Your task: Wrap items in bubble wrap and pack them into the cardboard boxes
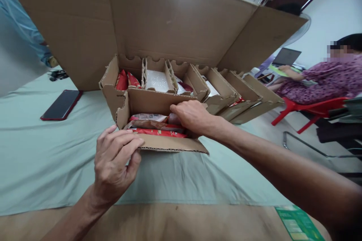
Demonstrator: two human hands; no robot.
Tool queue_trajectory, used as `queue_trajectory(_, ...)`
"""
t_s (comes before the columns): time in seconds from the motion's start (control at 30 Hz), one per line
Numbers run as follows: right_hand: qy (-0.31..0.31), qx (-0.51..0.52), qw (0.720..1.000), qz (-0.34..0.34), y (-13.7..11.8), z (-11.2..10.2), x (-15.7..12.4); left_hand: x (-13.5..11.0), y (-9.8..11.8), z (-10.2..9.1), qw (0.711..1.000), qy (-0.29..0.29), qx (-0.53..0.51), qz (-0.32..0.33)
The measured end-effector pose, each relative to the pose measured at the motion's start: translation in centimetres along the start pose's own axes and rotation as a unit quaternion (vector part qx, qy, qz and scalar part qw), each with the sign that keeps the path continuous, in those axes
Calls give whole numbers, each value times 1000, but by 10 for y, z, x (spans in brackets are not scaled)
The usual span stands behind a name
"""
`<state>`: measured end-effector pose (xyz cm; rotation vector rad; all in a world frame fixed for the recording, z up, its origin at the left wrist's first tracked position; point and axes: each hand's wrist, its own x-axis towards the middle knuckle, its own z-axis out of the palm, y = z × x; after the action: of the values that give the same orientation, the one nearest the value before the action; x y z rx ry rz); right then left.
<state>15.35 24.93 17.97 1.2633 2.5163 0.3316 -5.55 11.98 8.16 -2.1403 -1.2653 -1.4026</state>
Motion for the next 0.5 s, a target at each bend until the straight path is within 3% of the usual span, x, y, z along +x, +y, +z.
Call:
queue_trajectory(0.13, -36, -18, 999, -6, 0, 6, 4, -2, -2, 1, 1000, 4, -1, 4)
queue_trajectory(0.33, -35, -10, 999, -30, -4, 13, 4, 3, 2, -3, 1000, 10, 10, 5)
queue_trajectory(0.43, 38, 23, 999, -28, 7, 6, -21, 2, 6, -14, 999, 38, 13, -34)
queue_trajectory(0.5, 160, 76, 984, 13, 18, 6, -55, -3, 2, -22, 995, 51, 8, -84)
